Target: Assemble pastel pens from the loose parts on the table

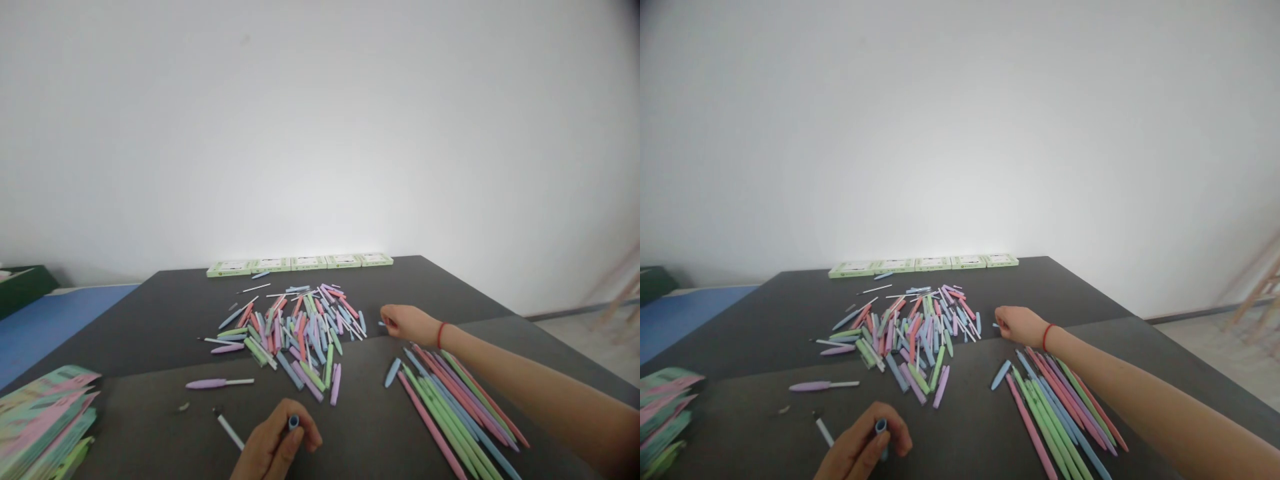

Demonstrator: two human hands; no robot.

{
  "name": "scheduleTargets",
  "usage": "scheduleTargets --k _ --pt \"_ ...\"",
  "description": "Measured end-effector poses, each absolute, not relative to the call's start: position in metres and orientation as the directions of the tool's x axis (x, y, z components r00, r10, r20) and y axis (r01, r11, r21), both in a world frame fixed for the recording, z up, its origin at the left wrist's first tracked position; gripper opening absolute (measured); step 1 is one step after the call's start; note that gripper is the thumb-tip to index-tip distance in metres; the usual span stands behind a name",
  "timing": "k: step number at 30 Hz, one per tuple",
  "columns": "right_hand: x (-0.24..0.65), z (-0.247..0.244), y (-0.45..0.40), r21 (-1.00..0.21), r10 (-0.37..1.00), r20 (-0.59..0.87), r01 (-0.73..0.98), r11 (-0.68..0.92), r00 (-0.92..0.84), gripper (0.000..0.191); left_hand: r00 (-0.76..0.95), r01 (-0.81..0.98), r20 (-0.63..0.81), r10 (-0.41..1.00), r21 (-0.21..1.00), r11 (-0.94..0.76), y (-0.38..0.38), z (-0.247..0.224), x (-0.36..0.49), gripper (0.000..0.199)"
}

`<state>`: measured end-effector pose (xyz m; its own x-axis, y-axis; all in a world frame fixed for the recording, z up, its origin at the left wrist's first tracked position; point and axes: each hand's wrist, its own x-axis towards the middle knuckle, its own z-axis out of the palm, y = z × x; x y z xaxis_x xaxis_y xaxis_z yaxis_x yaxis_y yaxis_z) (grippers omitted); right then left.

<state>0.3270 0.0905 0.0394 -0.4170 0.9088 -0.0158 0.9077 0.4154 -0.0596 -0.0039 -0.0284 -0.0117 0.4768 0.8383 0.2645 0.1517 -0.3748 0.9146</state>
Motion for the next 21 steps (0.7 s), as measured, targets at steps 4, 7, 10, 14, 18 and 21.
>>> scheduleTargets --k 4,7,10,14,18,21 --pt "0.264 0.067 0.051 -0.198 0.817 0.026 0.798 0.569 -0.576 0.008 0.514 0.156 0.288 0.808 0.895 -0.418 -0.032 -0.005 -0.003 0.024" --pt "0.22 0.088 0.015 -0.366 0.707 0.123 0.63 0.685 -0.696 0.01 0.489 0.169 0.285 0.825 0.897 -0.409 -0.035 -0.002 -0.002 0.018" --pt "0.192 0.098 -0.01 -0.382 0.633 0.169 0.542 0.749 -0.756 0.012 0.472 0.17 0.295 0.831 0.894 -0.414 -0.037 -0.004 -0.002 0.016" --pt "0.179 0.098 -0.021 -0.242 0.559 0.14 0.519 0.82 -0.817 0.006 0.443 0.215 0.324 0.836 0.867 -0.45 -0.038 -0.007 -0.001 0.018" --pt "0.177 0.096 -0.026 -0.115 0.548 0.112 0.537 0.836 -0.829 0.011 0.431 0.218 0.351 0.832 0.854 -0.473 -0.038 -0.009 0.0 0.017" --pt "0.176 0.093 -0.027 -0.079 0.559 0.101 0.553 0.829 -0.823 0.011 0.419 0.224 0.357 0.835 0.85 -0.476 -0.039 -0.008 0.0 0.015"
